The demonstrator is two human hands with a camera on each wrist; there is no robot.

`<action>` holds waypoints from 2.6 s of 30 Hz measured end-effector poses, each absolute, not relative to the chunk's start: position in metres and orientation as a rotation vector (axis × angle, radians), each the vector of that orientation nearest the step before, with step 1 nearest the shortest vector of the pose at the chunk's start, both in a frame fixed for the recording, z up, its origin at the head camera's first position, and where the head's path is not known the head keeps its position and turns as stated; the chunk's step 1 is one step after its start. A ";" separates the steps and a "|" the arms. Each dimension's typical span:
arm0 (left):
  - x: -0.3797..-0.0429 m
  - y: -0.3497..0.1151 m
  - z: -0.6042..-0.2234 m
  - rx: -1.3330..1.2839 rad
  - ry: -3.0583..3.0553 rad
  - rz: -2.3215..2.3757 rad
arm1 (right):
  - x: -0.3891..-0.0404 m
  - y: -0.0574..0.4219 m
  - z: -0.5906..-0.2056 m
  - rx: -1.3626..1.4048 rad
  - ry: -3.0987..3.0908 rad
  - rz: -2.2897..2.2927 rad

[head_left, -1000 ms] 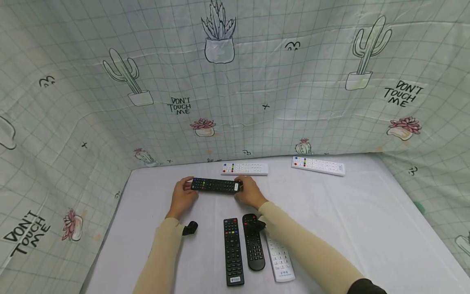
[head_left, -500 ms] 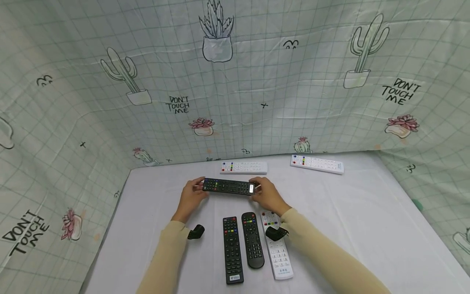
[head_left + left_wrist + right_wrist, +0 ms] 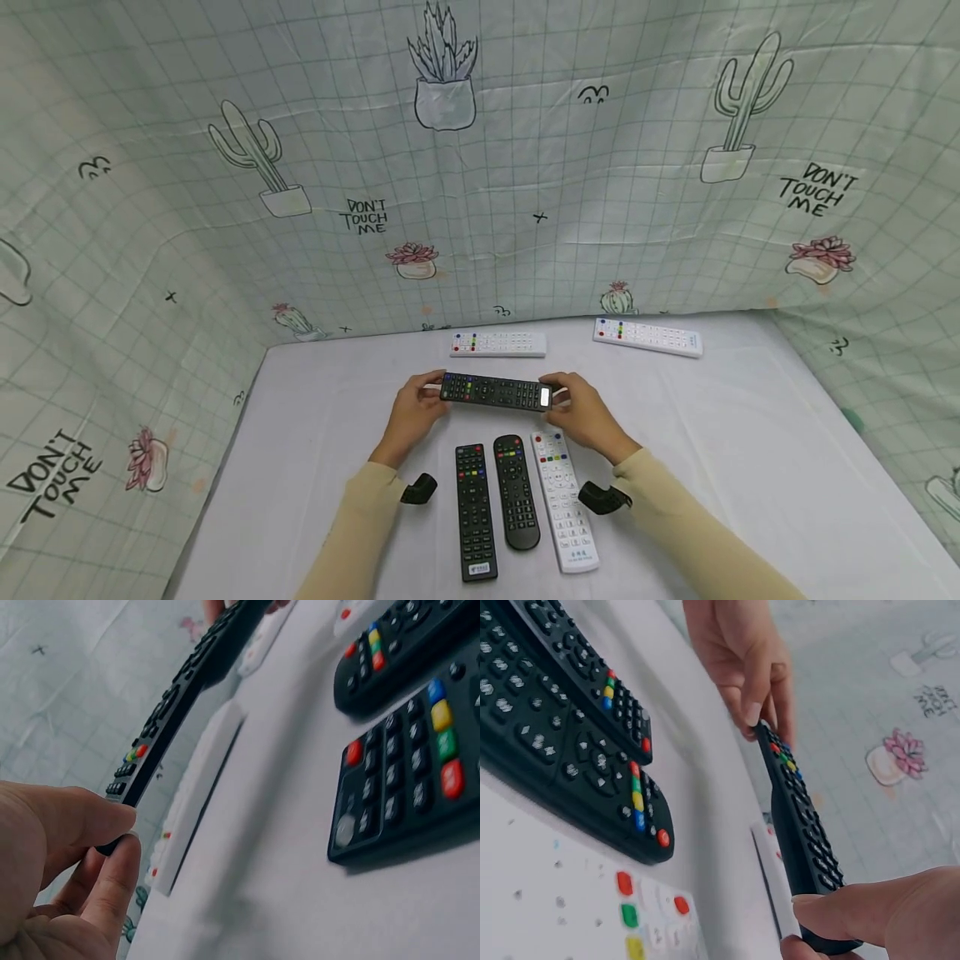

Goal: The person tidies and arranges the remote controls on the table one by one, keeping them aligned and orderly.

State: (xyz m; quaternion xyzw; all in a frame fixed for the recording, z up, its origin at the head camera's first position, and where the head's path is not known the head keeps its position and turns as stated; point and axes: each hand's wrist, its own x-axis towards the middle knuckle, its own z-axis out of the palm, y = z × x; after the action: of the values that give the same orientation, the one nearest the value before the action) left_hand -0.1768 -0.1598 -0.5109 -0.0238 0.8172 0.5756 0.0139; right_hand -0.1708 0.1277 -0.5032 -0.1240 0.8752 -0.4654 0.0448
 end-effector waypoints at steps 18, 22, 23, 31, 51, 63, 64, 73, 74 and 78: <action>-0.165 -0.120 -0.506 0.170 2.459 1.758 | -0.121 0.174 -0.504 -0.192 2.615 -1.541; -0.165 -0.113 -0.505 0.215 2.445 1.748 | -0.113 0.181 -0.504 -0.172 2.598 -1.567; -0.165 -0.112 -0.505 0.231 2.442 1.747 | -0.111 0.183 -0.504 -0.174 2.601 -1.572; -0.168 -0.098 -0.504 0.328 2.408 1.736 | -0.098 0.196 -0.501 -0.180 2.599 -1.566; -0.169 -0.063 -0.498 0.556 2.406 1.535 | -0.074 0.224 -0.506 -0.267 2.535 -1.507; -0.173 -0.037 -0.501 0.653 2.369 1.416 | -0.056 0.236 -0.514 -0.360 2.539 -1.407; -0.174 -0.035 -0.502 0.658 2.372 1.401 | -0.055 0.237 -0.514 -0.363 2.539 -1.400; -0.178 -0.019 -0.503 0.725 2.393 1.284 | -0.048 0.238 -0.517 -0.364 2.522 -1.347; -0.178 -0.018 -0.503 0.723 2.391 1.278 | -0.048 0.238 -0.517 -0.370 2.524 -1.341; -0.178 -0.013 -0.505 0.717 2.405 1.220 | -0.046 0.238 -0.518 -0.370 2.514 -1.324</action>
State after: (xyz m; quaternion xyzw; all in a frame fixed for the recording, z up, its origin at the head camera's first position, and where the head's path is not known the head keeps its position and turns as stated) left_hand -0.1776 -0.0131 -0.5046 0.2531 0.8487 0.4304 0.1745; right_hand -0.0461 0.2378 -0.5181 -0.1278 0.8691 -0.4576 0.1377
